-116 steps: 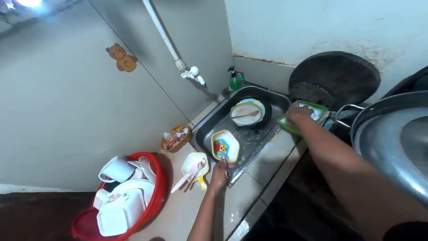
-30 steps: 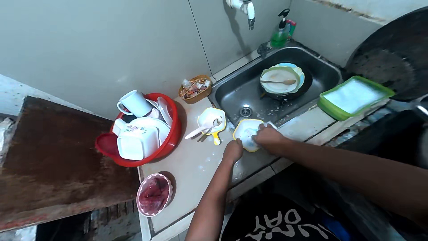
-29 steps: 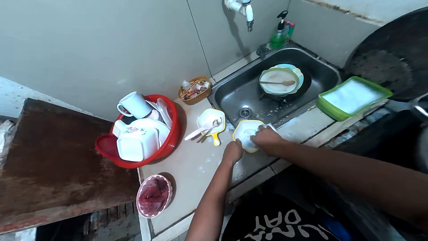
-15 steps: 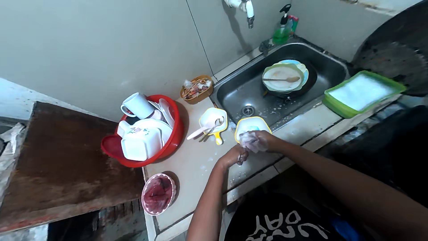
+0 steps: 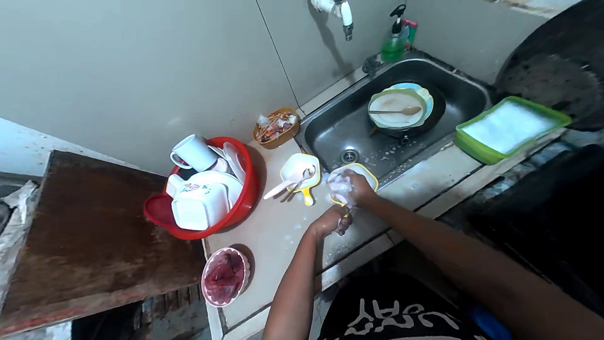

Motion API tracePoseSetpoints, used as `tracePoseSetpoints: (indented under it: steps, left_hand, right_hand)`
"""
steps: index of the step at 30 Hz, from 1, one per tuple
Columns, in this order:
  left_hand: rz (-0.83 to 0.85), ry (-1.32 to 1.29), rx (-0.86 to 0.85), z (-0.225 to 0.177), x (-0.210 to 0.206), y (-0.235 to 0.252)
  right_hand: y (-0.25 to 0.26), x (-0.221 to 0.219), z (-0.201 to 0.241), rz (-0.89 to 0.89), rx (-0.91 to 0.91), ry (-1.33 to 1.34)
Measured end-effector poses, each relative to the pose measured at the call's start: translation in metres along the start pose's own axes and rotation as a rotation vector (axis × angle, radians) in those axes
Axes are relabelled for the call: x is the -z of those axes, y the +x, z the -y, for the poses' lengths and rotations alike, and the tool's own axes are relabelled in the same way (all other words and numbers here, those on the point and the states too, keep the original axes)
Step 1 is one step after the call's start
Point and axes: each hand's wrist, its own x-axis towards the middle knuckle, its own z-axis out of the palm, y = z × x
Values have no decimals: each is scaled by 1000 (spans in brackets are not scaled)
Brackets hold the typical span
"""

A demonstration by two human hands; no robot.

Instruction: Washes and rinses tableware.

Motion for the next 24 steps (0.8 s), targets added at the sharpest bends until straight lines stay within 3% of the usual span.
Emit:
tracePoseSetpoints:
  steps: [2, 3, 5, 7, 11, 13, 15, 20, 22, 24]
  left_hand:
    - [-16, 5, 25, 0, 0, 0]
    - [-28, 5, 39, 0, -4, 0]
    - [-54, 5, 48, -3, -11, -1]
    - [-52, 18, 46, -4, -12, -1]
    - [-70, 40, 35, -5, -14, -1]
    - [-77, 66, 25, -5, -14, 0]
    - [-72, 55, 24, -4, -14, 1]
    - [-82, 30, 45, -2, -15, 2]
    - [-104, 54, 49, -2, -17, 1]
    - [-129, 79, 59, -6, -19, -1]
  right_hand:
    - [-3, 23, 1, 258, 1, 20]
    - [-4, 29, -2, 305, 36, 10]
    - [-3, 24, -10, 243, 141, 8]
    - [-1, 10, -13, 65, 205, -23]
    - [18, 0, 11, -146, -96, -271]
    - [27, -4, 21, -212, -223, -273]
    - [25, -6, 30, -124, -240, -245]
    - [14, 13, 18, 350, 49, -244]
    - [18, 17, 22, 326, 43, -277]
    - [22, 14, 29, 135, -90, -310]
